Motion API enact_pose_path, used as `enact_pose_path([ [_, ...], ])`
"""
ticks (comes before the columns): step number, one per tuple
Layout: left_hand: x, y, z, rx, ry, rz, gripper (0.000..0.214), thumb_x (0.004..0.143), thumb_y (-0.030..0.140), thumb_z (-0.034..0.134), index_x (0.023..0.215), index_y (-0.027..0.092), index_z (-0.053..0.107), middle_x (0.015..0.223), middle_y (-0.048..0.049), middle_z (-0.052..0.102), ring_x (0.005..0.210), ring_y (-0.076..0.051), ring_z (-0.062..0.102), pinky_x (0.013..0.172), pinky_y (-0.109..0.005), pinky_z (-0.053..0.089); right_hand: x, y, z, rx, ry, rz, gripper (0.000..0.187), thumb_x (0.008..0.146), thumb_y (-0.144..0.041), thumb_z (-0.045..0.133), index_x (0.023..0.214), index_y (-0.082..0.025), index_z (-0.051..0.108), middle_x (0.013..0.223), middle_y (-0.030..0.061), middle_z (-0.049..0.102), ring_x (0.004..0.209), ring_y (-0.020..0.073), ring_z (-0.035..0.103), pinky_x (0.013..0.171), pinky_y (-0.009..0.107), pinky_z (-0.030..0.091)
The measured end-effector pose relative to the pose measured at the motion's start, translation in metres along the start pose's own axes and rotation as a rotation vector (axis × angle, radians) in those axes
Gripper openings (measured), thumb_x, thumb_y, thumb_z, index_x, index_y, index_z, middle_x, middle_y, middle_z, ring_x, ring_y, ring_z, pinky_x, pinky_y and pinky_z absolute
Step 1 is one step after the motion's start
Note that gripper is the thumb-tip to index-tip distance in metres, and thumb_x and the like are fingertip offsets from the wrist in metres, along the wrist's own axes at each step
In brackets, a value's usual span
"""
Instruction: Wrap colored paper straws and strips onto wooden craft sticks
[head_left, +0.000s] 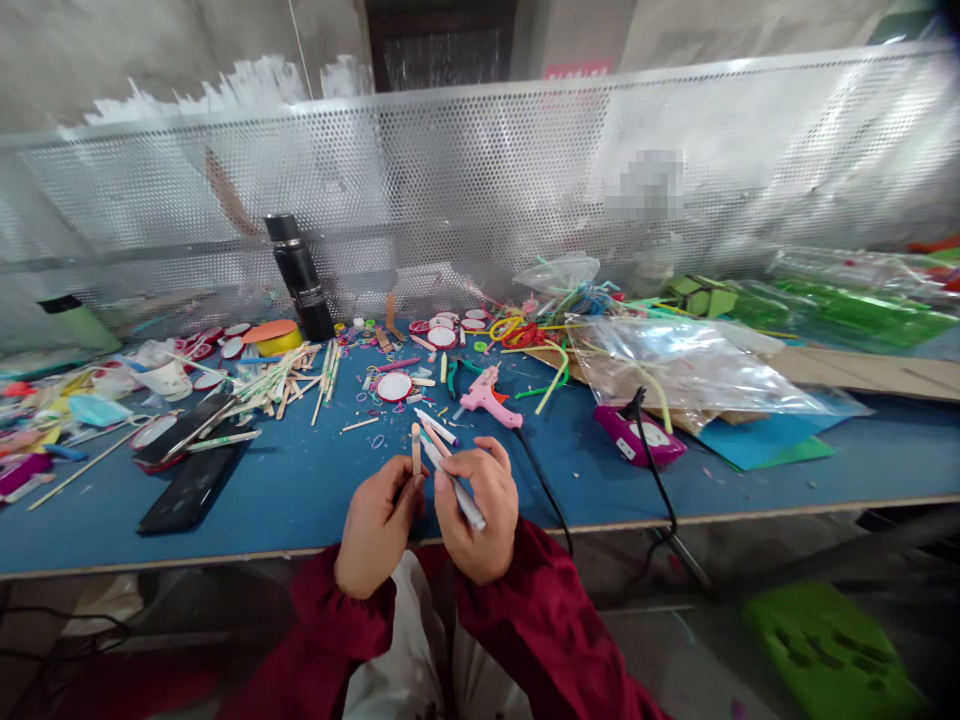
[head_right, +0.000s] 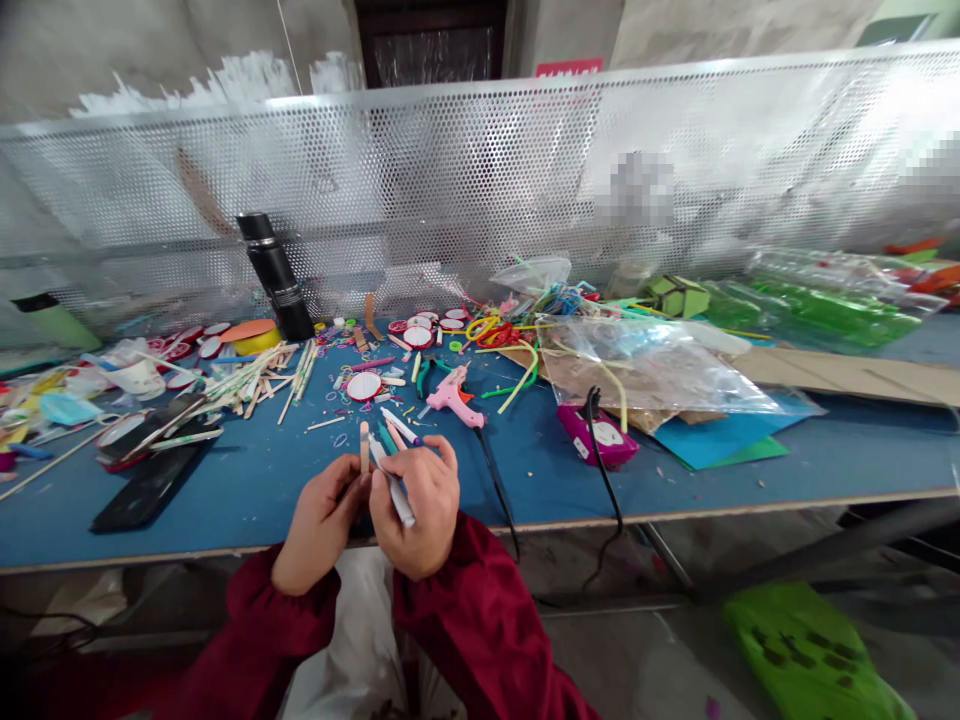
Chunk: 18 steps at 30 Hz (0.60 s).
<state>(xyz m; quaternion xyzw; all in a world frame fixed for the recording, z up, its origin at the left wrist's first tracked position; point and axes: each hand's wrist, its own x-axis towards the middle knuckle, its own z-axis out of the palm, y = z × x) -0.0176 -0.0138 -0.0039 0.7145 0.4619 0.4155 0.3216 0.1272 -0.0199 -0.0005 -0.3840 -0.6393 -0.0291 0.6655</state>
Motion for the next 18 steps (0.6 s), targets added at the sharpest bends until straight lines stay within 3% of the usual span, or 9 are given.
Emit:
enact_pose_path([
  [18, 0.0001, 0.0016, 0.0003, -0.003, -0.001, -0.009, 0.029, 0.102, 0.041, 0.045, 0.088, 0.021, 0.059, 0.072, 0.0013, 0.061, 0.063, -0.014, 0.053, 0.061, -0.025, 0.039, -0.0011, 0.0001, -0.0001, -0.006, 0.021, 0.014, 0.012, 0.087, -0.012, 0.06, 0.091, -0.024, 0.059, 0.077, -0.0024, 0.068, 0.072, 0.0162, 0.067, 0.1, 0.047, 0.045],
])
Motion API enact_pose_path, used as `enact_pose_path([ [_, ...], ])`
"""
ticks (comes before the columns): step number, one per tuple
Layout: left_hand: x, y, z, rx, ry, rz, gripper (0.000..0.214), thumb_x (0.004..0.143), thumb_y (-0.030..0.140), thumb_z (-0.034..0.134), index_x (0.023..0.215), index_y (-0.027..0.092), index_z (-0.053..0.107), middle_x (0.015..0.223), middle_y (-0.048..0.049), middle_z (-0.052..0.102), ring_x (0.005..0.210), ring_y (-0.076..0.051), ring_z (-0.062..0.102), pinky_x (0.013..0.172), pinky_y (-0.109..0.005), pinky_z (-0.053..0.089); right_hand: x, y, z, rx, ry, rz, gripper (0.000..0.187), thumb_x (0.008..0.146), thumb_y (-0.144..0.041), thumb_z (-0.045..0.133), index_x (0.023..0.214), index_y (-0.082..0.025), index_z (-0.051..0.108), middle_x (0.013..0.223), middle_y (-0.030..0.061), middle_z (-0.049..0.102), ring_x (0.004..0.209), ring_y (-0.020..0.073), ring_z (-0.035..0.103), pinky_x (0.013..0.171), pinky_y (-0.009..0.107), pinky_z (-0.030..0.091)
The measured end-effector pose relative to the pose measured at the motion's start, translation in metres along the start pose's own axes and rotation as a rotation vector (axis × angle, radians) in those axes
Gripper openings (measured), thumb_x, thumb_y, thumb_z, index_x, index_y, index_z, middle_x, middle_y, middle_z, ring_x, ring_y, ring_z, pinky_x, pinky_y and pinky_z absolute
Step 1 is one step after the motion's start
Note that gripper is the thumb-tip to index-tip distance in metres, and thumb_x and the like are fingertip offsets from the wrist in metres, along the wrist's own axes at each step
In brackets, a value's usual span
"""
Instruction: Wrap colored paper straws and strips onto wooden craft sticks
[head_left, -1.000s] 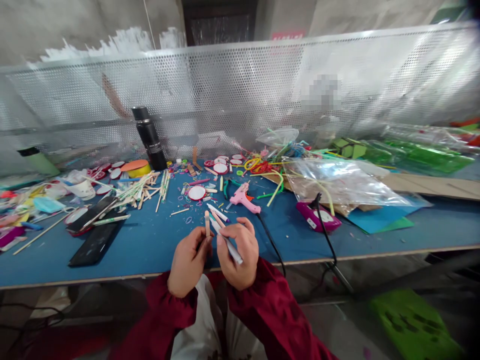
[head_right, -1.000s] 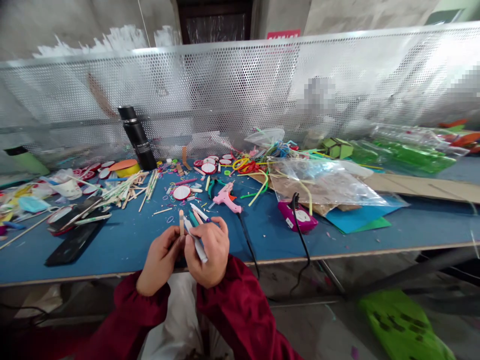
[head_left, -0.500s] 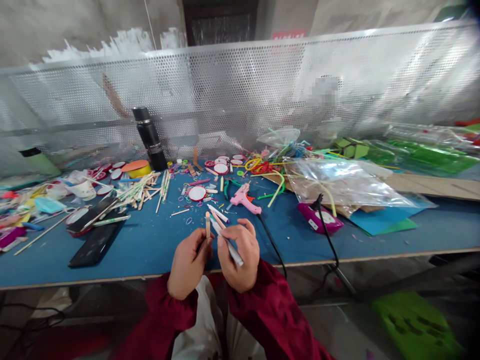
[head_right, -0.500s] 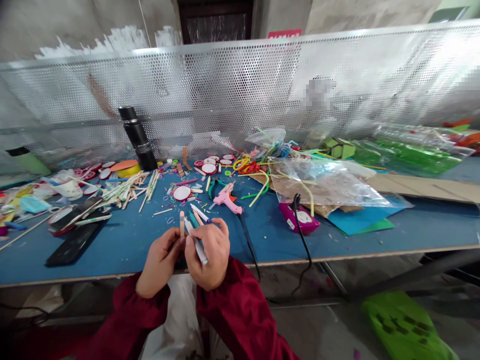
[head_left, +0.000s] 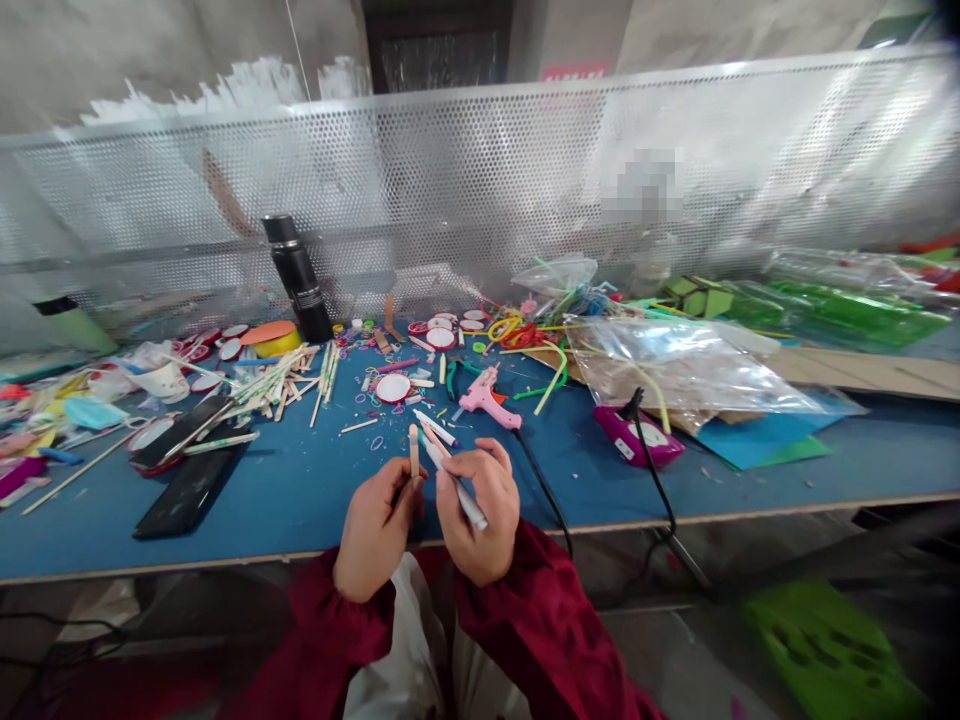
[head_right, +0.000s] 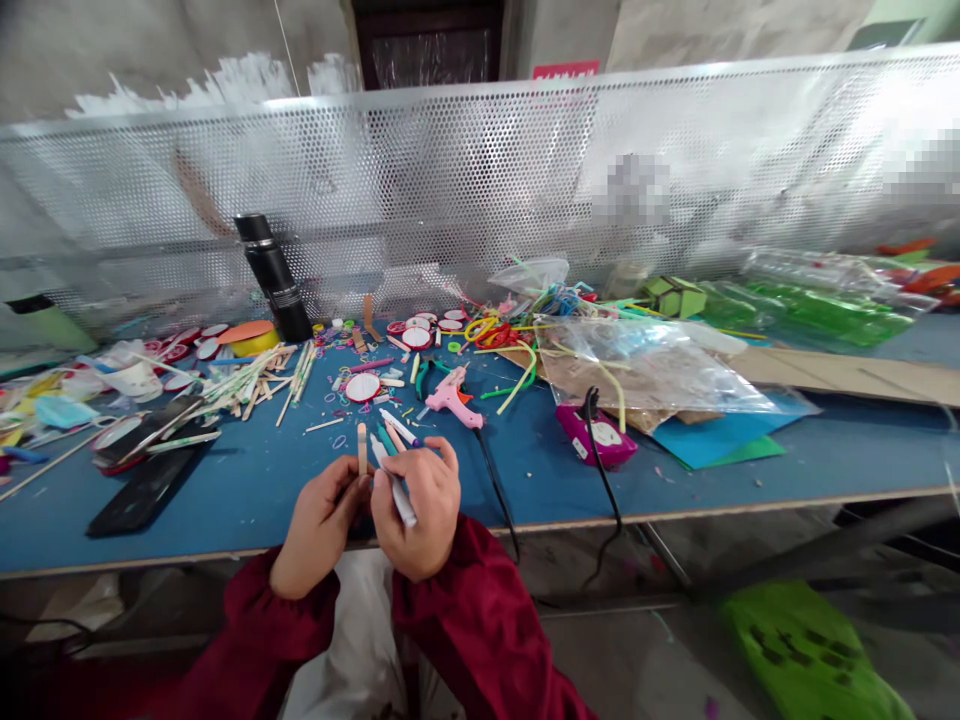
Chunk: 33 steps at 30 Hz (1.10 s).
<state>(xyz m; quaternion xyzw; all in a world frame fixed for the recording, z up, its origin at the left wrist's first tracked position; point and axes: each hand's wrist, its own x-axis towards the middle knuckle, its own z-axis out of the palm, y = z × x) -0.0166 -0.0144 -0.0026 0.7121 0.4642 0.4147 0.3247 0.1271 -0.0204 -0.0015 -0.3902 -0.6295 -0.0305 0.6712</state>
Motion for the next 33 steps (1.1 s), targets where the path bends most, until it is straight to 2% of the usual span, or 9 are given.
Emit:
enact_pose_path([
  [6, 0.0002, -0.002, 0.0001, 0.011, 0.008, 0.014, 0.027, 0.102, 0.04, 0.046, 0.088, 0.021, 0.059, 0.072, 0.0012, 0.06, 0.066, -0.015, 0.053, 0.062, -0.026, 0.038, 0.0005, -0.0008, -0.0004, 0.013, -0.04, -0.025, 0.011, 0.088, -0.013, 0.06, 0.09, -0.024, 0.059, 0.076, -0.0024, 0.069, 0.072, 0.0164, 0.067, 0.1, 0.047, 0.045],
  [10, 0.0003, -0.0022, 0.0001, 0.008, 0.0, 0.002, 0.027, 0.103, 0.039, 0.046, 0.087, 0.021, 0.057, 0.072, 0.0021, 0.058, 0.064, -0.014, 0.051, 0.062, -0.026, 0.037, 0.0007, -0.0011, -0.0004, 0.009, 0.001, -0.005, 0.012, 0.088, -0.013, 0.059, 0.09, -0.024, 0.059, 0.077, -0.0021, 0.068, 0.072, 0.0164, 0.067, 0.099, 0.047, 0.045],
  [14, -0.0001, -0.0016, 0.0001, -0.002, 0.005, 0.019, 0.025, 0.102, 0.037, 0.047, 0.087, 0.021, 0.057, 0.072, 0.0021, 0.058, 0.065, -0.014, 0.052, 0.063, -0.026, 0.037, 0.0005, -0.0011, -0.0006, 0.023, -0.042, -0.036, 0.011, 0.088, -0.013, 0.06, 0.091, -0.024, 0.059, 0.077, -0.0023, 0.069, 0.072, 0.0163, 0.067, 0.1, 0.048, 0.044],
  [19, -0.0018, -0.0006, 0.0, -0.004, -0.005, 0.001, 0.025, 0.103, 0.038, 0.046, 0.089, 0.021, 0.057, 0.074, 0.002, 0.059, 0.065, -0.014, 0.051, 0.063, -0.026, 0.038, 0.0007, -0.0012, -0.0008, 0.017, -0.003, -0.015, 0.012, 0.088, -0.012, 0.059, 0.091, -0.024, 0.058, 0.077, -0.0023, 0.068, 0.072, 0.0163, 0.067, 0.099, 0.047, 0.045],
  [25, 0.0, -0.001, -0.0001, -0.003, 0.005, 0.022, 0.026, 0.103, 0.038, 0.045, 0.088, 0.02, 0.058, 0.073, 0.0017, 0.058, 0.072, -0.015, 0.054, 0.066, -0.025, 0.039, 0.0011, -0.0021, -0.0013, 0.031, -0.042, -0.035, 0.012, 0.088, -0.012, 0.059, 0.091, -0.024, 0.058, 0.077, -0.0021, 0.069, 0.072, 0.0163, 0.067, 0.099, 0.047, 0.045],
  [28, 0.0003, -0.0005, -0.0003, 0.007, 0.008, 0.009, 0.026, 0.103, 0.038, 0.046, 0.088, 0.02, 0.058, 0.073, 0.0021, 0.059, 0.07, -0.015, 0.053, 0.065, -0.025, 0.039, 0.0007, -0.0019, -0.0014, 0.027, -0.009, -0.022, 0.012, 0.088, -0.011, 0.059, 0.091, -0.023, 0.058, 0.077, -0.0022, 0.069, 0.071, 0.0156, 0.066, 0.1, 0.047, 0.045],
  [33, -0.0007, 0.0003, -0.0004, 0.013, 0.013, 0.013, 0.026, 0.103, 0.038, 0.046, 0.089, 0.02, 0.058, 0.074, 0.0023, 0.059, 0.068, -0.014, 0.053, 0.065, -0.025, 0.038, 0.0009, -0.002, -0.0013, 0.022, -0.047, -0.04, 0.01, 0.088, -0.013, 0.059, 0.091, -0.023, 0.059, 0.077, -0.0022, 0.069, 0.071, 0.016, 0.066, 0.1, 0.048, 0.044],
])
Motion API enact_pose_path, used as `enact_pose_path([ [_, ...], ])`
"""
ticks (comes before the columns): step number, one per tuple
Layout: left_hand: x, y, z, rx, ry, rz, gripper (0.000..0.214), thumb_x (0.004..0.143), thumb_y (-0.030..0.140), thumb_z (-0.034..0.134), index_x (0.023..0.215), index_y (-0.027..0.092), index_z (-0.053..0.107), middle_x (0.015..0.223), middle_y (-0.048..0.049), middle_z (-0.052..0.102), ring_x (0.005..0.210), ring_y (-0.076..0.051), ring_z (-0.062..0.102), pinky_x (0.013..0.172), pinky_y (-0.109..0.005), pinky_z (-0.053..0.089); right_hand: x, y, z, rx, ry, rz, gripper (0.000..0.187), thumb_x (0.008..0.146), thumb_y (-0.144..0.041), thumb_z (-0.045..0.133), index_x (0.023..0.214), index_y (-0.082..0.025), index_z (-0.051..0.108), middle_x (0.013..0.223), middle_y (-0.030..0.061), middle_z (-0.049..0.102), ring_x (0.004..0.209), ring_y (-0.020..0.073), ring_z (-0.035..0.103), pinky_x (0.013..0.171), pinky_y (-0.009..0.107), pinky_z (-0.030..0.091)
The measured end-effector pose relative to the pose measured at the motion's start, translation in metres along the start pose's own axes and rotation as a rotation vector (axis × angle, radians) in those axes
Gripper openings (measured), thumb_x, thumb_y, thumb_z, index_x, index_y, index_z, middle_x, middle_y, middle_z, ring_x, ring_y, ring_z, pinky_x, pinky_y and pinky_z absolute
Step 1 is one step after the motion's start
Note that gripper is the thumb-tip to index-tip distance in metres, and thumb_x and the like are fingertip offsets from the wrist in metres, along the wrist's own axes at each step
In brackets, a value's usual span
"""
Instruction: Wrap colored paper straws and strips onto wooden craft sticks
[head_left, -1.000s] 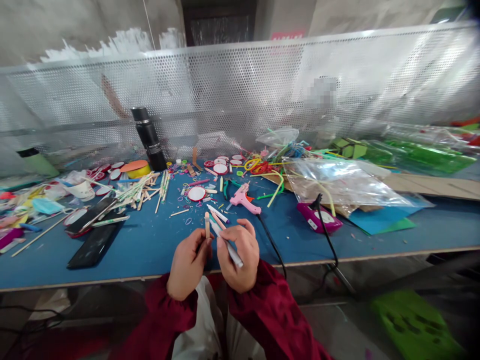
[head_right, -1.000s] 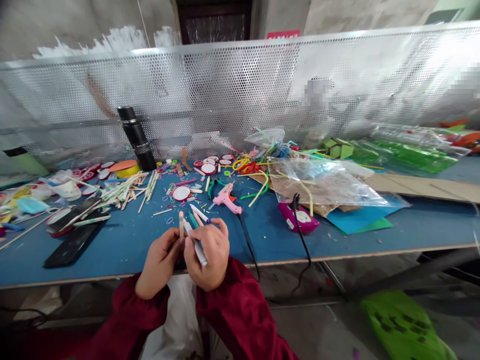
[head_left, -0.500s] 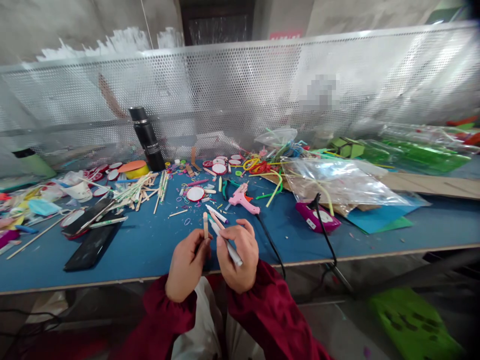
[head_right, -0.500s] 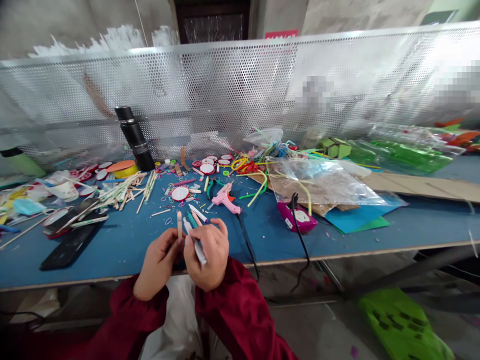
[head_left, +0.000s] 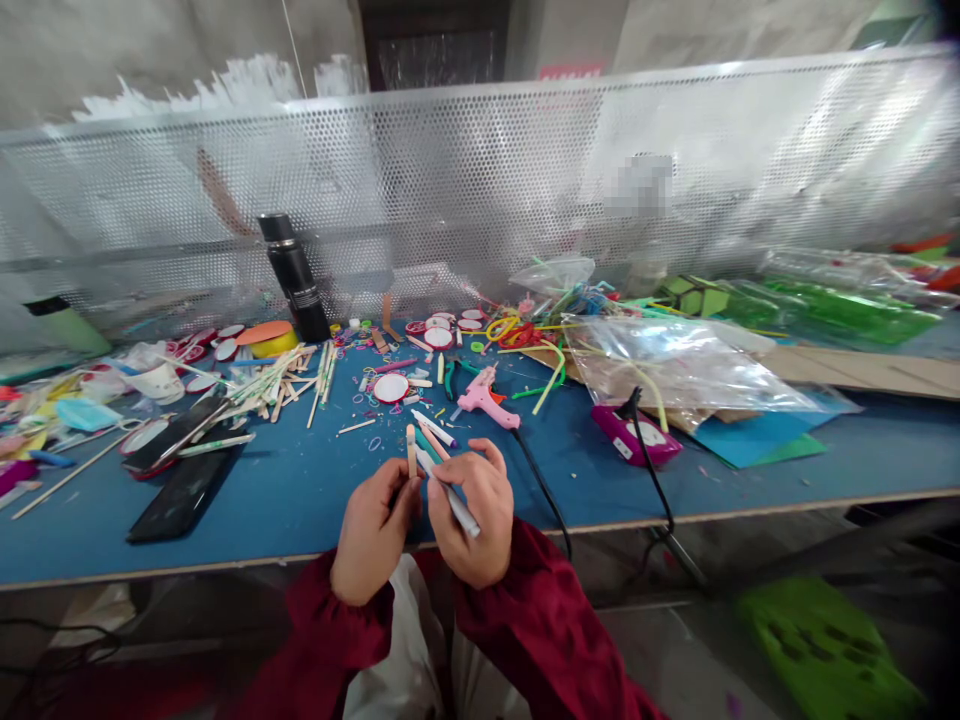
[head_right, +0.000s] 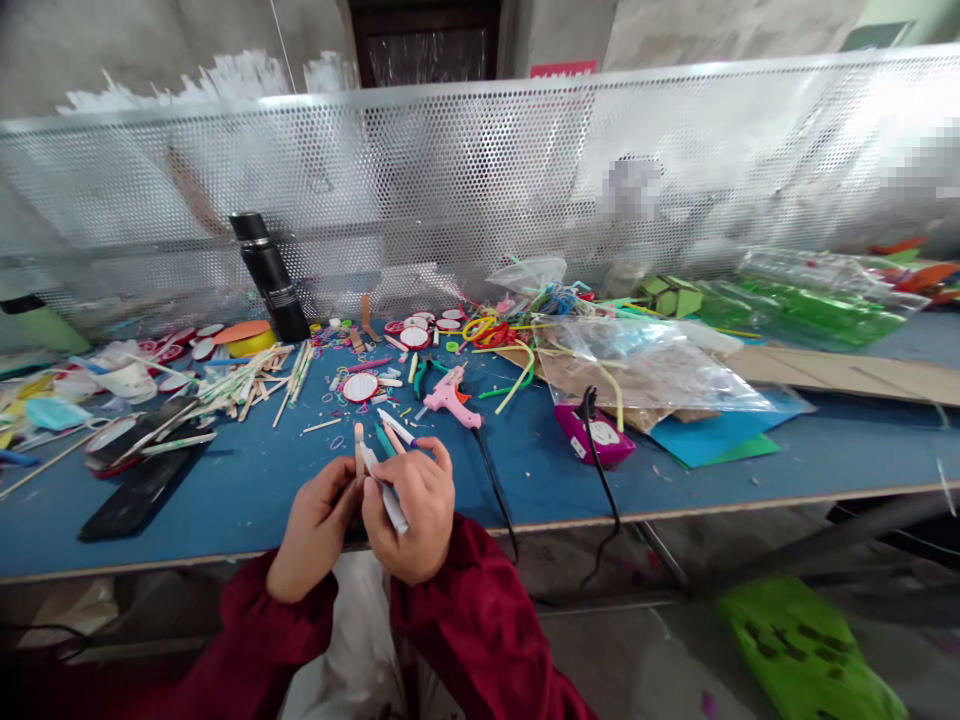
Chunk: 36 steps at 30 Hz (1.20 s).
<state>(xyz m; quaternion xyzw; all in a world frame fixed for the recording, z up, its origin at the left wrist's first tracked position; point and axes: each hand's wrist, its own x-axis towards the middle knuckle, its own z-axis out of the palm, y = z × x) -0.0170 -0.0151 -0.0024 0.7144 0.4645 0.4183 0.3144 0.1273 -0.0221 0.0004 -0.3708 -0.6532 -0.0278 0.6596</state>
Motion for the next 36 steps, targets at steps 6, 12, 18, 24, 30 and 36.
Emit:
enact_pose_path([
  [6, 0.0, -0.0012, 0.0001, -0.005, -0.008, 0.004, 0.027, 0.103, 0.039, 0.045, 0.089, 0.021, 0.058, 0.074, 0.0024, 0.059, 0.068, -0.014, 0.053, 0.065, -0.025, 0.039, 0.0007, -0.0006, 0.0003, 0.002, 0.025, 0.01, 0.011, 0.088, -0.013, 0.059, 0.09, -0.024, 0.058, 0.076, -0.0023, 0.069, 0.07, 0.016, 0.066, 0.1, 0.048, 0.044],
  [12, 0.0, -0.001, -0.0002, 0.011, -0.003, -0.006, 0.025, 0.103, 0.038, 0.046, 0.09, 0.021, 0.058, 0.073, 0.0025, 0.059, 0.067, -0.014, 0.052, 0.064, -0.025, 0.039, 0.0001, -0.0008, 0.0005, -0.007, 0.038, 0.024, 0.011, 0.088, -0.013, 0.059, 0.09, -0.023, 0.058, 0.076, -0.0024, 0.068, 0.071, 0.0155, 0.067, 0.1, 0.047, 0.044],
  [18, 0.0008, -0.0029, 0.0006, 0.003, -0.008, 0.0, 0.026, 0.103, 0.039, 0.046, 0.09, 0.02, 0.059, 0.072, 0.002, 0.059, 0.067, -0.015, 0.054, 0.063, -0.025, 0.039, -0.0007, 0.0007, 0.0011, -0.004, 0.019, 0.022, 0.01, 0.088, -0.013, 0.06, 0.09, -0.023, 0.059, 0.076, -0.0024, 0.068, 0.072, 0.0157, 0.067, 0.101, 0.047, 0.043],
  [24, 0.0012, -0.0034, 0.0015, 0.012, 0.012, 0.026, 0.026, 0.102, 0.037, 0.047, 0.087, 0.02, 0.059, 0.073, 0.002, 0.06, 0.065, -0.014, 0.052, 0.063, -0.024, 0.039, -0.0004, 0.0002, 0.0001, 0.023, 0.028, -0.007, 0.012, 0.088, -0.012, 0.059, 0.091, -0.023, 0.058, 0.077, -0.0021, 0.069, 0.072, 0.0157, 0.067, 0.101, 0.047, 0.043],
  [30, 0.0008, -0.0027, 0.0015, 0.013, 0.014, 0.048, 0.024, 0.102, 0.035, 0.047, 0.085, 0.021, 0.058, 0.074, 0.0013, 0.061, 0.071, -0.015, 0.056, 0.066, -0.025, 0.04, -0.0002, 0.0007, 0.0, 0.036, -0.02, -0.007, 0.011, 0.088, -0.013, 0.06, 0.09, -0.024, 0.057, 0.077, -0.0018, 0.07, 0.073, 0.0165, 0.068, 0.101, 0.048, 0.043],
  [36, -0.0005, -0.0033, 0.0021, -0.01, 0.003, 0.044, 0.024, 0.102, 0.035, 0.046, 0.085, 0.021, 0.055, 0.072, 0.0017, 0.059, 0.075, -0.016, 0.057, 0.068, -0.025, 0.04, 0.0002, 0.0012, 0.0006, 0.032, -0.02, -0.006, 0.011, 0.087, -0.013, 0.059, 0.09, -0.024, 0.058, 0.077, -0.0021, 0.069, 0.071, 0.0162, 0.068, 0.101, 0.047, 0.043],
])
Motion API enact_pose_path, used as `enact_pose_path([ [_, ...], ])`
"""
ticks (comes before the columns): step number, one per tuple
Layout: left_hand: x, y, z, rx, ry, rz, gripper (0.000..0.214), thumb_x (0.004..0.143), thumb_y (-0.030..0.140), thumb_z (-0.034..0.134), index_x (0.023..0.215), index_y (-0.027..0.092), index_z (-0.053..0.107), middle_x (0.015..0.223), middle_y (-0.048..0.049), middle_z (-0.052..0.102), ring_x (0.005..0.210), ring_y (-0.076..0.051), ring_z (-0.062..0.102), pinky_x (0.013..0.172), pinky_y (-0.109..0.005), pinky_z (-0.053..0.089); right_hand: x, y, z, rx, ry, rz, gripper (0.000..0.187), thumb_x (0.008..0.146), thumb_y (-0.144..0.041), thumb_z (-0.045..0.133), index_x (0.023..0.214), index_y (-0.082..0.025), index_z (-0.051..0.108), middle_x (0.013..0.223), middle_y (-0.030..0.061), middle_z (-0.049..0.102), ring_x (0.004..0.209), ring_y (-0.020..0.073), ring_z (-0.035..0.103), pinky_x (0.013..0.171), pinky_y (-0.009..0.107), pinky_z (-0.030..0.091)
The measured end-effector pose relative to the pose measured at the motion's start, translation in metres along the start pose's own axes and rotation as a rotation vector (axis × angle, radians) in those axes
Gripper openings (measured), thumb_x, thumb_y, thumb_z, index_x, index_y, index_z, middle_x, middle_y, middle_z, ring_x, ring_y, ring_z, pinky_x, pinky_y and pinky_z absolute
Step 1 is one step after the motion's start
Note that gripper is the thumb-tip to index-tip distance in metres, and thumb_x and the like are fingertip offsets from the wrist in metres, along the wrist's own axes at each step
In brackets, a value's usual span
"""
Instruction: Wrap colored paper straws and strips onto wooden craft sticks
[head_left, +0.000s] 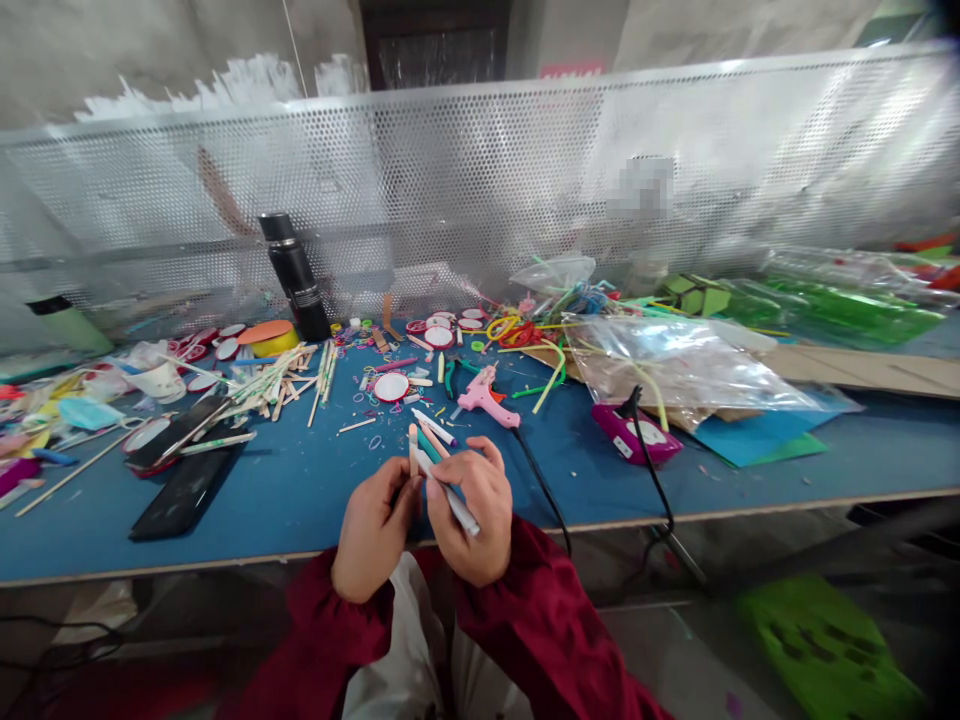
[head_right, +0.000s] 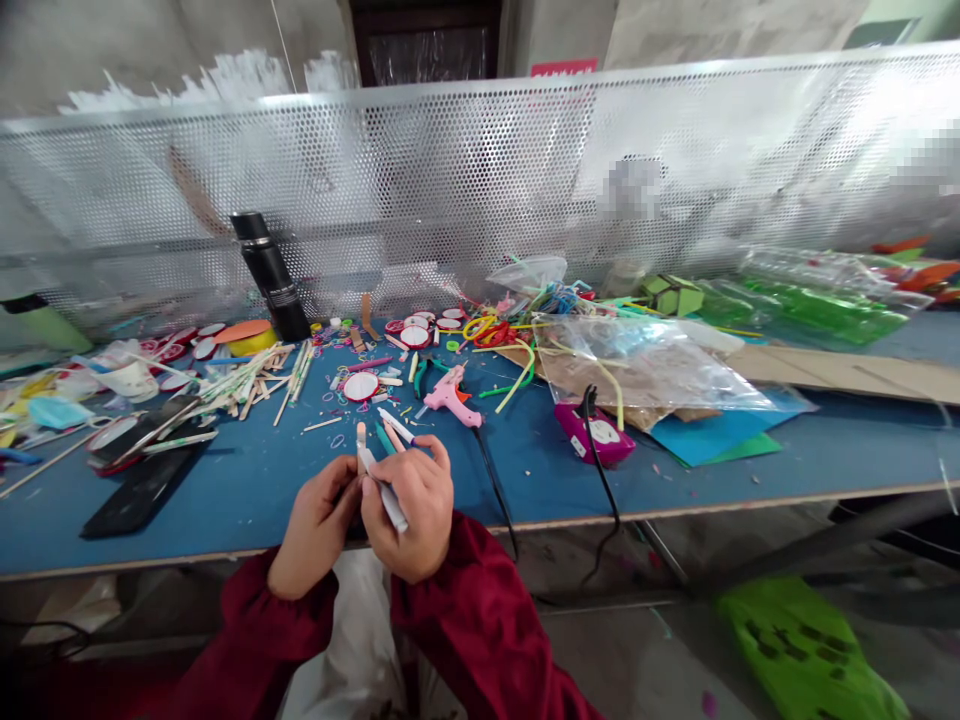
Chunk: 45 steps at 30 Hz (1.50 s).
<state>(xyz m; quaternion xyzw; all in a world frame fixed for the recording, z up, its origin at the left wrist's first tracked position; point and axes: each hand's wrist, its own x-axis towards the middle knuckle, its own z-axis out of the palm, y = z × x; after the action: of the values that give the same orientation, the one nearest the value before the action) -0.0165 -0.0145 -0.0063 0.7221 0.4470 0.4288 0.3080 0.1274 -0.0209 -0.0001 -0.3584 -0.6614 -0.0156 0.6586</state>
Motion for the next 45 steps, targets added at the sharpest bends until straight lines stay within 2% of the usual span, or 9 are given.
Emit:
enact_pose_path([
  [27, 0.0005, 0.0013, -0.0009, 0.004, -0.011, -0.054, 0.026, 0.103, 0.04, 0.045, 0.088, 0.021, 0.057, 0.073, 0.0019, 0.059, 0.064, -0.014, 0.05, 0.062, -0.025, 0.037, 0.0004, -0.0009, -0.0003, -0.034, 0.025, 0.023, 0.012, 0.088, -0.012, 0.059, 0.089, -0.024, 0.059, 0.075, -0.0025, 0.069, 0.071, 0.016, 0.067, 0.1, 0.047, 0.044],
  [35, 0.0007, 0.0009, -0.0011, 0.014, -0.008, -0.038, 0.026, 0.102, 0.039, 0.045, 0.087, 0.021, 0.057, 0.072, 0.0017, 0.059, 0.065, -0.015, 0.051, 0.062, -0.026, 0.037, 0.0011, -0.0013, -0.0006, -0.023, 0.027, 0.02, 0.012, 0.087, -0.013, 0.06, 0.089, -0.024, 0.059, 0.076, -0.0027, 0.07, 0.07, 0.016, 0.067, 0.1, 0.047, 0.044],
  [45, 0.0015, 0.0001, -0.0014, 0.024, 0.001, -0.024, 0.026, 0.101, 0.037, 0.046, 0.084, 0.021, 0.057, 0.071, 0.0008, 0.06, 0.074, -0.017, 0.059, 0.07, -0.026, 0.044, -0.0002, 0.0001, 0.0002, -0.021, -0.004, 0.02, 0.011, 0.088, -0.013, 0.06, 0.09, -0.024, 0.059, 0.077, -0.002, 0.07, 0.073, 0.0168, 0.068, 0.102, 0.048, 0.043],
])
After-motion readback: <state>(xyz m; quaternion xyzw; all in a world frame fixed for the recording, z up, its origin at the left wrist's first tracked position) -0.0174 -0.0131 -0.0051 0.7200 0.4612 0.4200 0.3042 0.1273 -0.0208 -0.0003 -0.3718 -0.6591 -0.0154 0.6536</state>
